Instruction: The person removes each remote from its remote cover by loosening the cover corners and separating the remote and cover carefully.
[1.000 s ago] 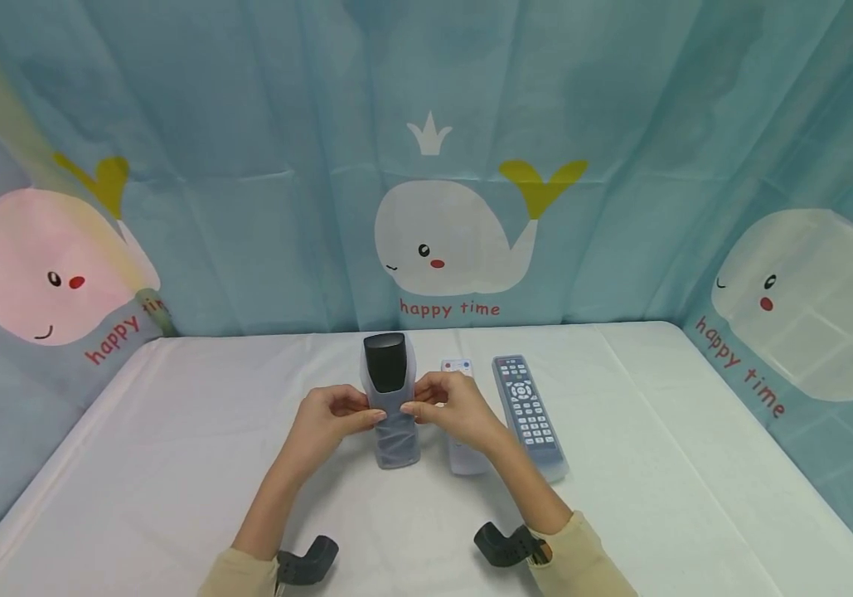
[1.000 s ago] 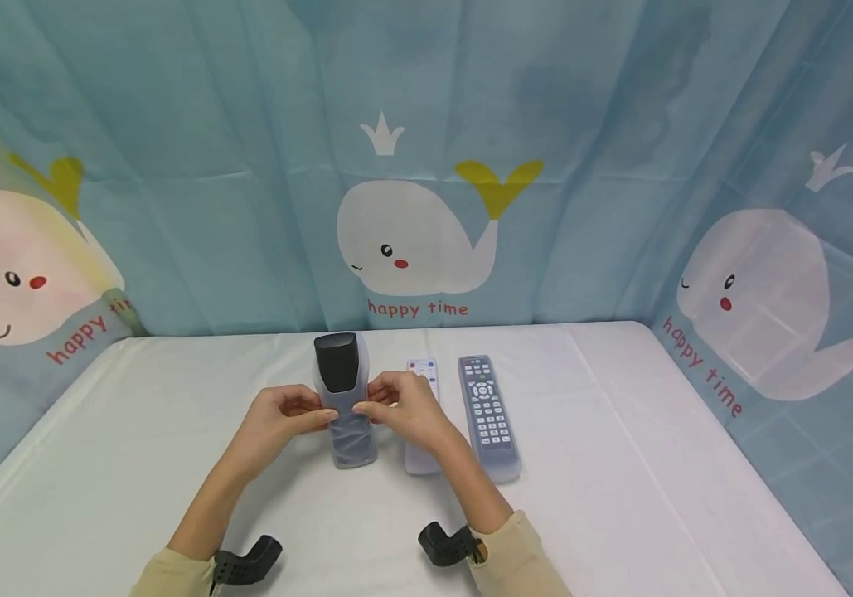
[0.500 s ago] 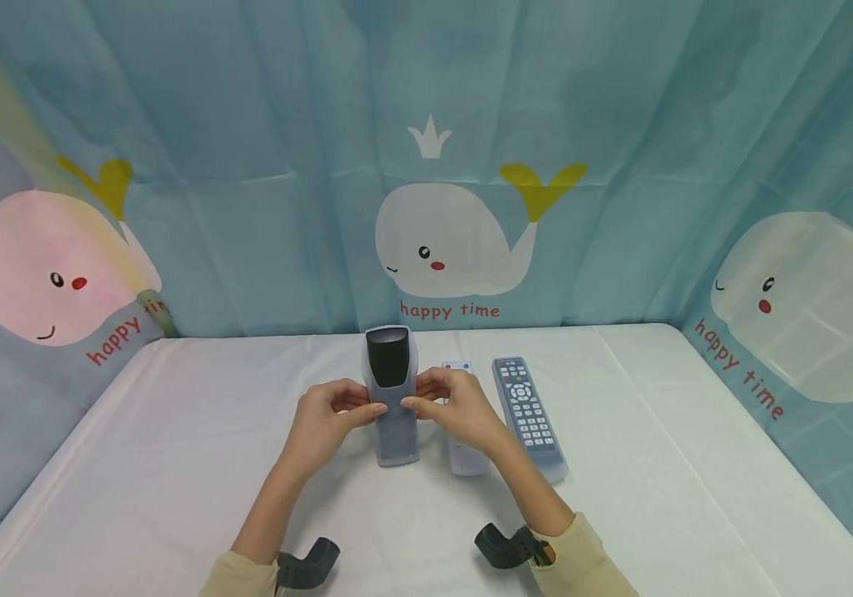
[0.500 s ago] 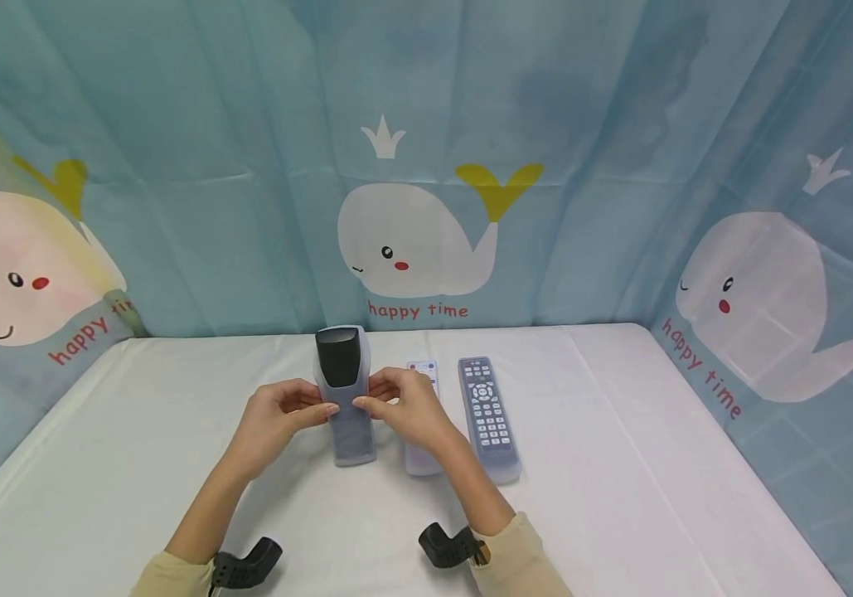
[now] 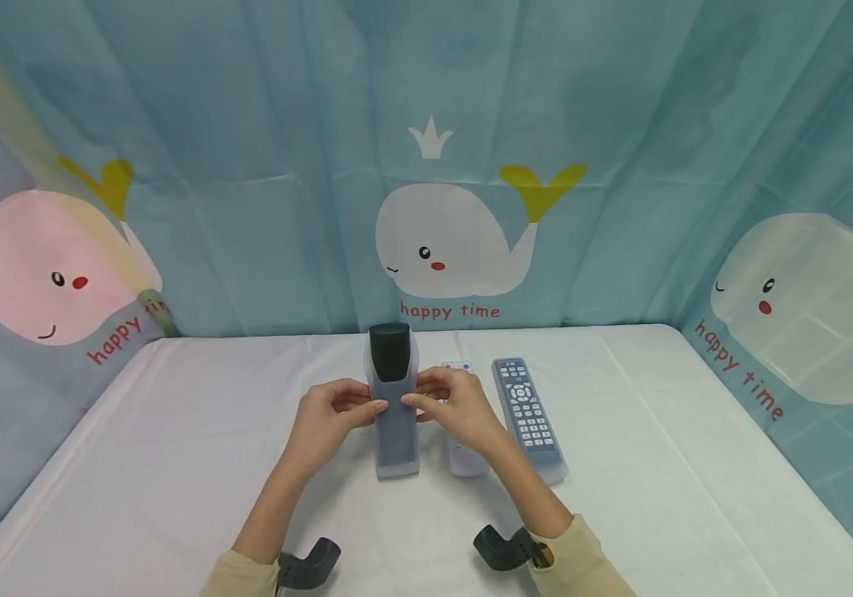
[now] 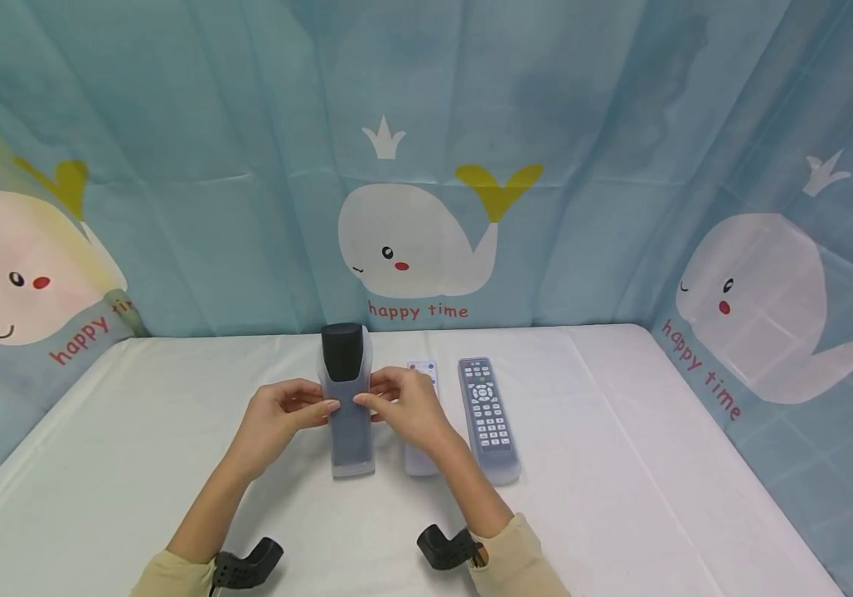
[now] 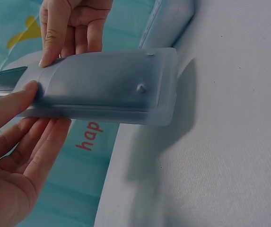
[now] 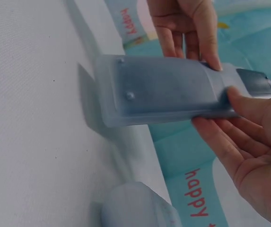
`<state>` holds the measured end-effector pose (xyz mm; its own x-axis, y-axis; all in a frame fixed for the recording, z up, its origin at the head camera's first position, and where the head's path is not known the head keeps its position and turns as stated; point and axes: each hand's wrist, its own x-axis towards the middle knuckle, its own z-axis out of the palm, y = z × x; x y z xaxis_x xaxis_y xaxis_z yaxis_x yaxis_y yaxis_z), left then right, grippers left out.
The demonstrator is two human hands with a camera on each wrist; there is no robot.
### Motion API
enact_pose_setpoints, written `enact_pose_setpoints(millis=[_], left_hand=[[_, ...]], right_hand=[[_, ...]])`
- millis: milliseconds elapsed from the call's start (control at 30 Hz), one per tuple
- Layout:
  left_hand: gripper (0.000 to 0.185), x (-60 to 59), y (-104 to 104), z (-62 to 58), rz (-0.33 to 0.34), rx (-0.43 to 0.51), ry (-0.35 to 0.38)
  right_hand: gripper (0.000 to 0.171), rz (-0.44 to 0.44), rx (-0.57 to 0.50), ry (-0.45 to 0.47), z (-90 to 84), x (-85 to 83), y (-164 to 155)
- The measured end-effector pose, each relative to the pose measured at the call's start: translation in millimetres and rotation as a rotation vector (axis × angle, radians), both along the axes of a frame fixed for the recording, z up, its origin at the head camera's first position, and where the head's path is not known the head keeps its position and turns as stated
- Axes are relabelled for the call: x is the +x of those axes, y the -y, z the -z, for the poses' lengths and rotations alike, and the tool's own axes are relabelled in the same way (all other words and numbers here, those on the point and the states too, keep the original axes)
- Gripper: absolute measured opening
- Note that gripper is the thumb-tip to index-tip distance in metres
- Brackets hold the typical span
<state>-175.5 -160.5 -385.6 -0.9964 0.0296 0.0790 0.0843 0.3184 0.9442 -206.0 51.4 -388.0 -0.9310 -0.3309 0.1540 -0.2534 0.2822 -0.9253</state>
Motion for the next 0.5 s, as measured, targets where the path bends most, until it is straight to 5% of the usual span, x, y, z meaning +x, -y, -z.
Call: enact_pose_setpoints(millis=[500], left_hand=[[0.032,-1.1,-2.6,1.3,-0.001,0.039,0.022]], right_hand=[[0.029,0.046,-0.106,0.06,0.5,0.2,0.7]])
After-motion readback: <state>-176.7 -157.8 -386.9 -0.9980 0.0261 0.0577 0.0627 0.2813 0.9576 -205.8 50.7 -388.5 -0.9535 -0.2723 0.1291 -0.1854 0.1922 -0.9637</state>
